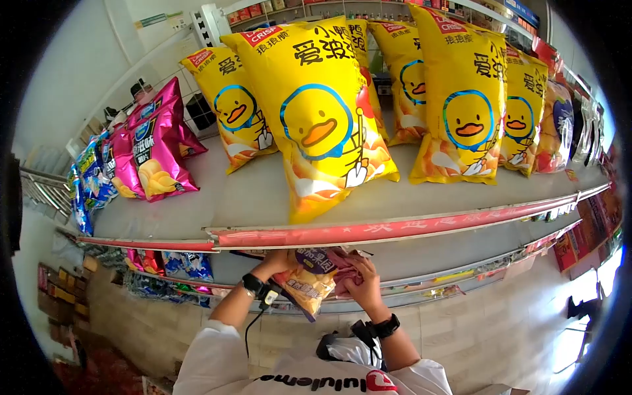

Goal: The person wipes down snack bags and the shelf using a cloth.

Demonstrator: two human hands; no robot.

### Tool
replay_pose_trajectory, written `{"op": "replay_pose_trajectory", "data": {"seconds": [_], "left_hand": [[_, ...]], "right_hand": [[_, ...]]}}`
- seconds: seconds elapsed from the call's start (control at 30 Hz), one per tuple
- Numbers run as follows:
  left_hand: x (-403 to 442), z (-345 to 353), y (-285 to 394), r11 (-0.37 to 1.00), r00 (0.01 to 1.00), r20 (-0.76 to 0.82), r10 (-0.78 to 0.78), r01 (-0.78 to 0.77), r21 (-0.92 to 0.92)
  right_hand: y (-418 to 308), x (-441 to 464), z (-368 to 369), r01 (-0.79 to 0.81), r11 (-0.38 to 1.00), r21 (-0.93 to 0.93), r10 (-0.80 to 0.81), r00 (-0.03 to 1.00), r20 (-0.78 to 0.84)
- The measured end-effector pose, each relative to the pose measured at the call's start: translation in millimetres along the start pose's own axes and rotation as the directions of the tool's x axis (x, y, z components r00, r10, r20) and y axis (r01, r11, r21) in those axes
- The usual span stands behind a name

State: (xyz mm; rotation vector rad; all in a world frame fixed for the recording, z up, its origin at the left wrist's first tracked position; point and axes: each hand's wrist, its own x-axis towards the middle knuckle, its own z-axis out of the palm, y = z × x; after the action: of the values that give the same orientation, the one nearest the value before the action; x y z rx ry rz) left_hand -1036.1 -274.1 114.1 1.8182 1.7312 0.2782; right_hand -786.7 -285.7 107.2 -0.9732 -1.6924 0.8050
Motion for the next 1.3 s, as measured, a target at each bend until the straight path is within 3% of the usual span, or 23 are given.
{"op": "replay_pose_trajectory", "data": {"seconds": [0.07, 0.13, 0.2, 0.27, 0.3, 0.33, 0.37, 0.4, 0.47, 0.5, 0.53, 0.6, 0.67, 0.77, 0.87, 0.9, 0.97, 1.0, 1.07, 1.1, 1.2, 1.23, 1.3], "left_hand": [[-14.7, 13.9, -2.0, 0.999, 0.988, -0.148, 0.051, -0.049, 0.017], [-33.2, 38.9, -12.8, 0.964, 0.706, -0.660, 0.256, -0.141, 0.224], [-62.9, 58.9, -21.0, 0.999, 0.608, -0.794, 0.030, 0.004, 0.041], [-95.8, 84.8, -47.2, 0.906, 0.794, -0.491, -0.358, 0.168, -0.388], [-104.7, 89.6, -45.8, 0.904, 0.791, -0.491, -0.364, 0.172, -0.392], [-114.7, 95.4, -41.9, 0.583, 0.875, -0.136, -0.465, 0.187, -0.791], [-121.8, 100.2, -38.5, 0.103, 0.907, 0.221, -0.357, 0.274, -0.956], [-121.0, 105.2, -37.8, 0.091, 0.904, 0.222, -0.365, 0.272, -0.958], [-106.8, 115.0, -36.5, -0.092, 0.902, 0.327, -0.281, 0.314, -0.945], [-99.7, 116.8, -33.5, -0.170, 0.929, 0.254, -0.268, 0.214, -0.962], [-91.8, 117.3, -29.6, -0.182, 0.930, 0.249, -0.270, 0.204, -0.962], [-76.7, 114.3, -16.2, -0.173, 0.920, 0.131, -0.370, 0.070, -0.982], [-56.8, 144.1, -32.2, -0.261, 0.898, 0.116, -0.424, 0.002, -0.965], [-47.6, 156.3, -27.5, -0.154, 0.821, -0.199, -0.535, -0.327, -0.932], [-43.0, 163.8, -29.6, -0.071, 0.782, -0.227, -0.581, -0.327, -0.942], [-41.9, 156.0, -21.8, -0.191, 0.780, -0.196, -0.594, -0.374, -0.908], [-42.9, 154.5, -21.2, -0.166, 0.781, -0.188, -0.595, -0.348, -0.923], [-43.6, 153.1, -21.3, -0.132, 0.780, -0.184, -0.599, -0.322, -0.937], [-43.4, 153.3, -18.3, -0.108, 0.763, -0.175, -0.622, -0.305, -0.946], [-41.9, 154.9, -16.1, -0.087, 0.730, -0.217, -0.648, -0.354, -0.931], [-41.8, 157.4, -17.7, -0.082, 0.688, -0.232, -0.687, -0.392, -0.916], [-43.6, 157.4, -20.2, -0.094, 0.722, -0.230, -0.652, -0.378, -0.921], [-48.3, 157.9, -17.2, -0.104, 0.753, -0.221, -0.619, -0.358, -0.928]], "right_hand": [[-2.2, 9.7, 9.3, 0.111, 0.993, -0.039, -0.111, 0.994, 0.001], [-1.7, 15.1, 12.8, 0.090, 0.994, -0.060, -0.089, 0.996, 0.009], [4.9, 18.9, 16.7, 0.071, 0.992, -0.105, -0.078, 0.995, -0.061], [16.5, 19.2, 22.1, 0.041, 0.993, -0.114, -0.048, 0.997, -0.062], [18.9, 20.3, 24.7, 0.060, 0.991, -0.117, -0.069, 0.995, -0.068], [19.7, 20.2, 27.2, 0.079, 0.990, -0.120, -0.088, 0.994, -0.069], [17.4, 20.5, 31.7, 0.071, 0.984, -0.160, -0.082, 0.995, -0.061], [5.4, 22.6, 36.0, 0.073, 0.985, -0.158, -0.081, 0.996, -0.046], [-23.6, 26.9, 43.3, -0.162, 0.979, 0.120, 0.131, 0.964, 0.232], [-18.3, 27.2, 58.1, -0.351, 0.885, 0.306, 0.204, 0.883, 0.422], [-17.1, 29.1, 63.9, 0.267, 0.964, 0.000, -0.252, 0.906, 0.340], [-17.8, 21.7, 82.8, 0.532, 0.836, -0.135, -0.444, 0.799, 0.405], [1.1, 4.0, 101.9, 0.575, 0.792, -0.206, -0.439, 0.770, 0.462], [7.3, 0.9, 99.8, 0.597, 0.761, -0.255, -0.421, 0.753, 0.507], [21.5, 5.5, 90.4, 0.568, 0.789, -0.236, -0.396, 0.763, 0.511], [30.6, 10.3, 86.6, 0.521, 0.812, -0.262, -0.373, 0.810, 0.453], [32.4, 24.9, 75.0, 0.431, 0.814, -0.389, -0.337, 0.897, 0.287], [43.0, 29.5, 71.2, 0.348, 0.805, -0.481, -0.259, 0.935, 0.244], [58.7, 35.3, 69.4, 0.017, 0.930, -0.368, 0.044, 0.986, 0.158], [58.6, 32.7, 72.0, 0.024, 0.927, -0.374, 0.041, 0.985, 0.166], [31.5, 13.6, 96.4, 0.448, 0.854, -0.263, -0.394, 0.889, 0.234], [26.1, 4.5, 103.4, 0.521, 0.843, -0.132, -0.435, 0.805, 0.403], [17.2, -19.4, 111.2, 0.600, 0.781, -0.175, -0.472, 0.750, 0.463]]}}
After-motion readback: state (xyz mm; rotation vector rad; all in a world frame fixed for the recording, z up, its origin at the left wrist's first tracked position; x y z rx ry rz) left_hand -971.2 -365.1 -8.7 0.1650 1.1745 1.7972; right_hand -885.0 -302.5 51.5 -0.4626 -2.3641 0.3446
